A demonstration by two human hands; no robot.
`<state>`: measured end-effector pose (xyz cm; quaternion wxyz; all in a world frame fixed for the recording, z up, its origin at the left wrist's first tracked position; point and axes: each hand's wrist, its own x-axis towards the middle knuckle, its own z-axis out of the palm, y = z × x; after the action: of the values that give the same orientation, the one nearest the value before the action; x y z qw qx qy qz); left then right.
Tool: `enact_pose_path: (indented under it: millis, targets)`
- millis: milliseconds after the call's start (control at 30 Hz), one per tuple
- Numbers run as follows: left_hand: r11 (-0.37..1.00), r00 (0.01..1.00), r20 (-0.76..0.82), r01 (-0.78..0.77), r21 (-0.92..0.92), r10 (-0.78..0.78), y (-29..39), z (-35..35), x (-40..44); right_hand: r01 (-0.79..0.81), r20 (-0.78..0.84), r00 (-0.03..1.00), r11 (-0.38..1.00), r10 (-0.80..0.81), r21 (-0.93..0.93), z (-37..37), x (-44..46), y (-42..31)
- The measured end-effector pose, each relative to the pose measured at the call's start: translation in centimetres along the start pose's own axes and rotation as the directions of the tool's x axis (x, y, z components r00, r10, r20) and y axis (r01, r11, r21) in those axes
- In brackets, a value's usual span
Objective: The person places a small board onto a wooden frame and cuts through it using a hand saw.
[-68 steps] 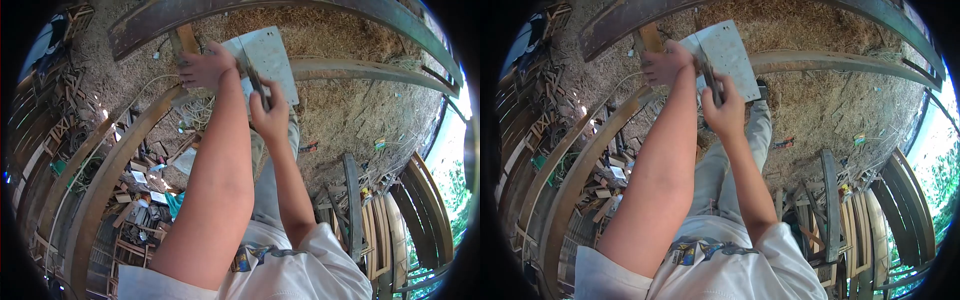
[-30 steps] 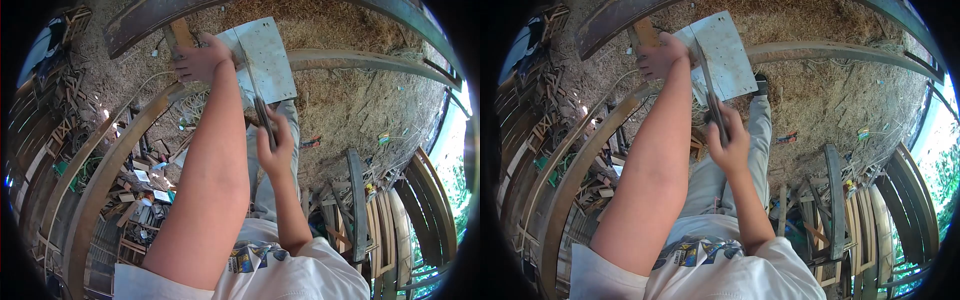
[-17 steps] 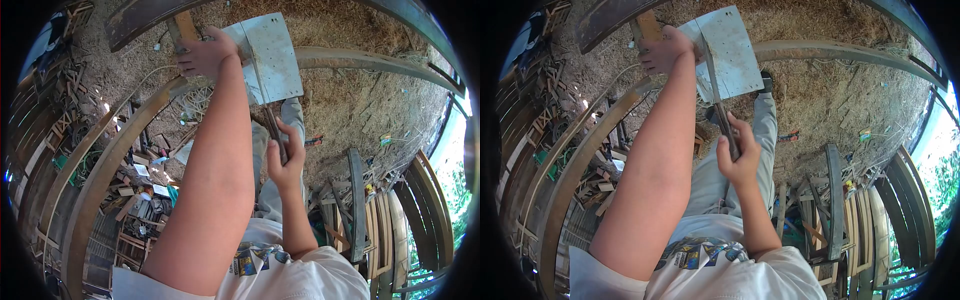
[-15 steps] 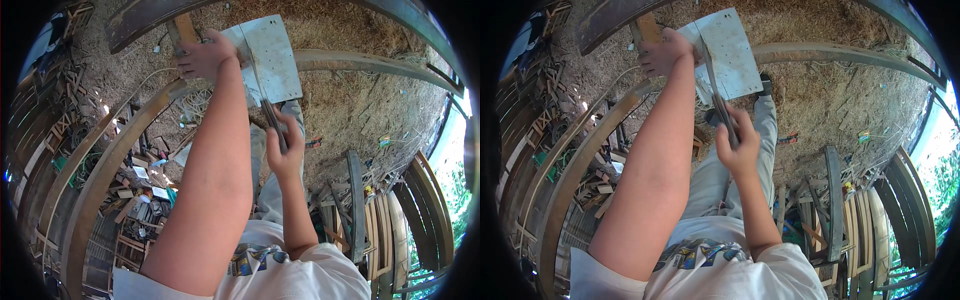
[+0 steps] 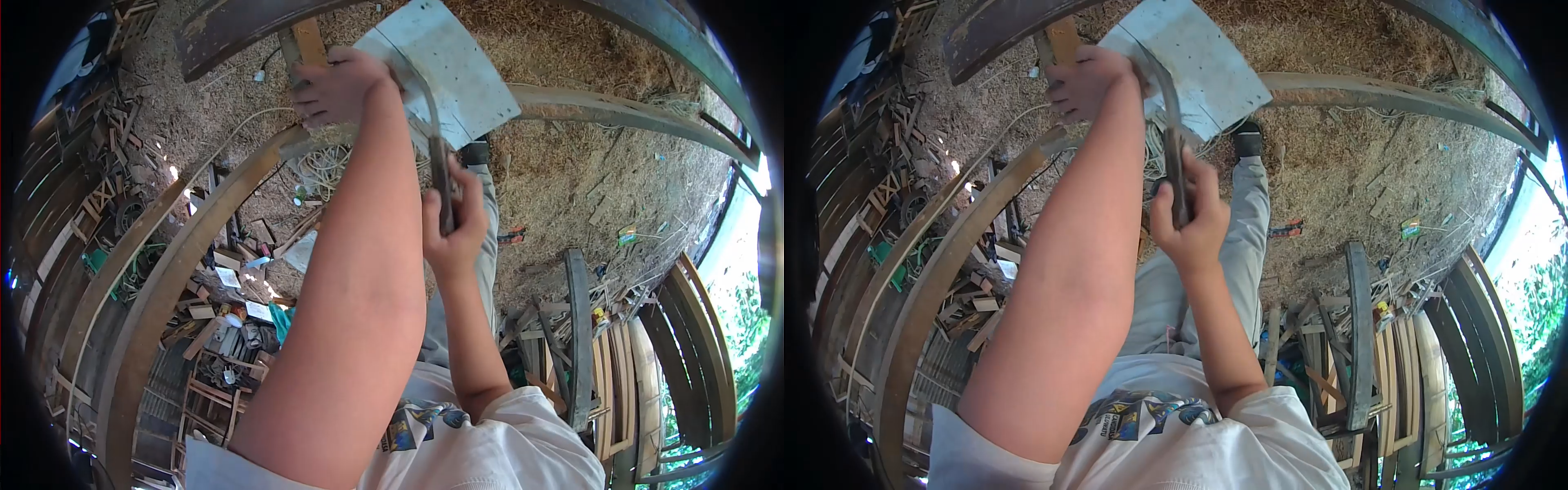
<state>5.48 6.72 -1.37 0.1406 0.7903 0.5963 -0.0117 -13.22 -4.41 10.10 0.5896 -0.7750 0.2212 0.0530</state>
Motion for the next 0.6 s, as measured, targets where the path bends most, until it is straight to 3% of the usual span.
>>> enact_pose_path:
  millis: [33, 67, 167, 267, 300, 400, 533, 600]
  targets:
    - [1.000, 1.000, -0.001, 0.001, 0.003, -0.001, -0.3, 0.2, -0.1, -0.069, 0.010, 0.998, 0.998, 0.069, 0.002, -0.5, 0.5, -0.6]
    - [1.000, 1.000, -0.023, -0.006, -0.004, 0.006, -0.2, 0.5, 0.0, -0.068, 0.012, 0.998, 0.998, 0.068, 0.006, -1.1, 1.0, -0.7]
    - [1.000, 1.000, -0.023, -0.010, -0.006, 0.010, -0.2, 0.0, -0.1, -0.028, 0.230, 0.972, 0.992, 0.055, -0.122, -4.5, 2.8, -1.5]
    - [1.000, 1.000, -0.026, -0.010, -0.005, 0.010, -0.1, 0.5, 0.1, -0.067, 0.287, 0.954, 0.995, 0.086, -0.072, -6.1, 5.0, -2.4]
    - [1.000, 0.999, -0.049, -0.017, 0.004, 0.017, -0.3, 0.7, 0.1, -0.057, 0.328, 0.938, 0.986, 0.107, -0.159, -6.5, 5.2, -2.4]
    - [0.999, 0.997, -0.073, -0.034, 0.023, 0.036, -0.4, 1.0, 0.1, 0.014, 0.307, 0.951, 0.989, 0.033, -0.148, -5.9, 4.8, -2.4]
    - [1.000, 0.999, -0.041, -0.015, -0.018, 0.014, -0.4, 0.9, 0.2, -0.014, 0.323, 0.944, 0.986, 0.067, -0.164, -6.4, 5.6, -2.0]
    - [0.999, 0.991, -0.125, -0.047, 0.013, 0.048, -0.5, 1.4, 0.2, 0.011, 0.327, 0.943, 0.976, 0.062, -0.217, -6.5, 5.9, -2.5]
